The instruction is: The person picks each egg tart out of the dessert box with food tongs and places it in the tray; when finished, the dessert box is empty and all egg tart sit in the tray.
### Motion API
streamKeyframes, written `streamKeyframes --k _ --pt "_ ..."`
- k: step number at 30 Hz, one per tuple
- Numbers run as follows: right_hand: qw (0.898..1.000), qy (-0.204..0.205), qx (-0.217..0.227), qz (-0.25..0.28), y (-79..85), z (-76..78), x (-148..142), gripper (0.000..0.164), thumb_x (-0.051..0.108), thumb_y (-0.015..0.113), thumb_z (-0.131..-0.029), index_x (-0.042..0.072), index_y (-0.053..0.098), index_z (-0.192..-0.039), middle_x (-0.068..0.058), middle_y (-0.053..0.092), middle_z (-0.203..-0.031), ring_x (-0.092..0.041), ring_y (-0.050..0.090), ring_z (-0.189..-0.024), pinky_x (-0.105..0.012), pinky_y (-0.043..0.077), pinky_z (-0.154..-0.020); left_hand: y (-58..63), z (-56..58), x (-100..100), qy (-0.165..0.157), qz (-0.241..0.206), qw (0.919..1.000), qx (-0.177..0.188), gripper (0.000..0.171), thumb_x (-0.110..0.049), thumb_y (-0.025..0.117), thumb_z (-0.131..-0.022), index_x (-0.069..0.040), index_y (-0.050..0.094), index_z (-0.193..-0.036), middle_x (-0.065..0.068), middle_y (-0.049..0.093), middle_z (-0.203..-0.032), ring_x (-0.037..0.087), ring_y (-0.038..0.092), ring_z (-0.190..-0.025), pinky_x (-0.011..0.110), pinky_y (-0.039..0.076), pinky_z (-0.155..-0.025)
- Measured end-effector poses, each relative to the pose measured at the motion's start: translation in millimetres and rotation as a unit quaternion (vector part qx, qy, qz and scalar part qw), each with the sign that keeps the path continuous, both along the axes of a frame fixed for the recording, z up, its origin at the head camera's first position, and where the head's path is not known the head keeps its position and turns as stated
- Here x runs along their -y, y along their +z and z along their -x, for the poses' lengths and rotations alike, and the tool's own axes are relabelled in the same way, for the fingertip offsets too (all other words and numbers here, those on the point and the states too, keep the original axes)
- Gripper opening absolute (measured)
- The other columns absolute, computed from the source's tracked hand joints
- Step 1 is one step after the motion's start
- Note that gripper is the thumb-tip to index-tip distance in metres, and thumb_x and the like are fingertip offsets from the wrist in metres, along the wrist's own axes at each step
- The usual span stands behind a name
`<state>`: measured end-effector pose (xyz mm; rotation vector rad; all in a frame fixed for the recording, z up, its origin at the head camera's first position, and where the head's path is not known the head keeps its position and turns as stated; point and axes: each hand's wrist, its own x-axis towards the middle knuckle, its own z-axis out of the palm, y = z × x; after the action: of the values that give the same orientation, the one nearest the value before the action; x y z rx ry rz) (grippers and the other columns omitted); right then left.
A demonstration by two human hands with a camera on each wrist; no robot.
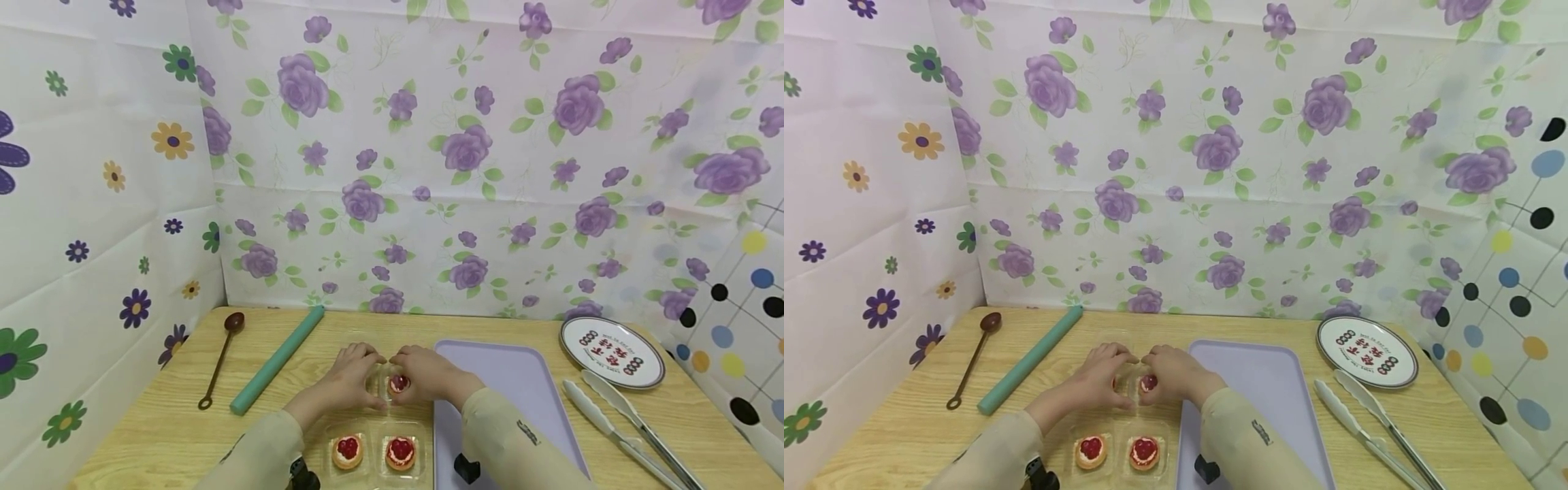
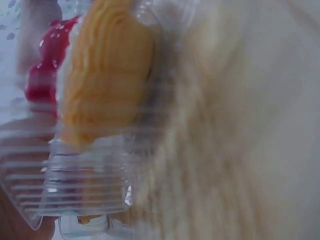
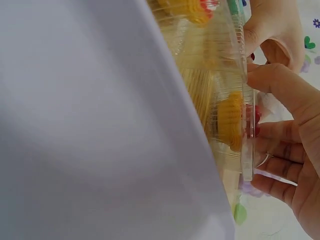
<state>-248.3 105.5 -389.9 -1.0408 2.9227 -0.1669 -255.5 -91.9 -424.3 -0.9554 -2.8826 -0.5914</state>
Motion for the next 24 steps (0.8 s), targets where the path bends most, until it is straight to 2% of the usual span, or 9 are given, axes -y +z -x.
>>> streamKeyframes --k 11,17,24 --pt "1.000 0.021 -0.010 0.009 -2.4 2.2 -3.9 0.062 0.043 0.073 -0.077 0.007 0.062 -0.126 -0.007 0.063 -0.125 -0.022 0.058 -0.116 -0.036 0.049 -0.100 -2.5 1.7 -0.6 -0.004 -0.008 0.9999 0.005 0.077 -0.050 0.085 -0.064 -0.009 0.058 -0.123 0.007 0.051 -0.122 0.027 0.045 -0.117 0.049 0.033 -0.104" --pt "0.999 0.012 0.038 0.036 -1.7 6.6 -5.5 0.061 0.047 0.070 -0.083 0.005 0.061 -0.127 -0.010 0.063 -0.127 -0.024 0.058 -0.117 -0.039 0.047 -0.102 -1.5 -0.7 0.4 -0.003 -0.015 0.9996 0.025 0.078 -0.048 0.085 -0.064 -0.008 0.057 -0.125 0.007 0.051 -0.122 0.027 0.044 -0.119 0.051 0.030 -0.109" --pt "0.995 -0.012 0.085 0.054 0.0 10.5 -4.3 0.068 0.044 0.074 -0.080 0.001 0.058 -0.130 -0.011 0.065 -0.120 -0.023 0.062 -0.107 -0.038 0.050 -0.097 -1.0 -1.2 -0.2 -0.001 -0.017 0.9991 0.038 0.079 -0.049 0.085 -0.065 -0.009 0.056 -0.127 0.006 0.051 -0.123 0.026 0.043 -0.120 0.051 0.030 -0.109"
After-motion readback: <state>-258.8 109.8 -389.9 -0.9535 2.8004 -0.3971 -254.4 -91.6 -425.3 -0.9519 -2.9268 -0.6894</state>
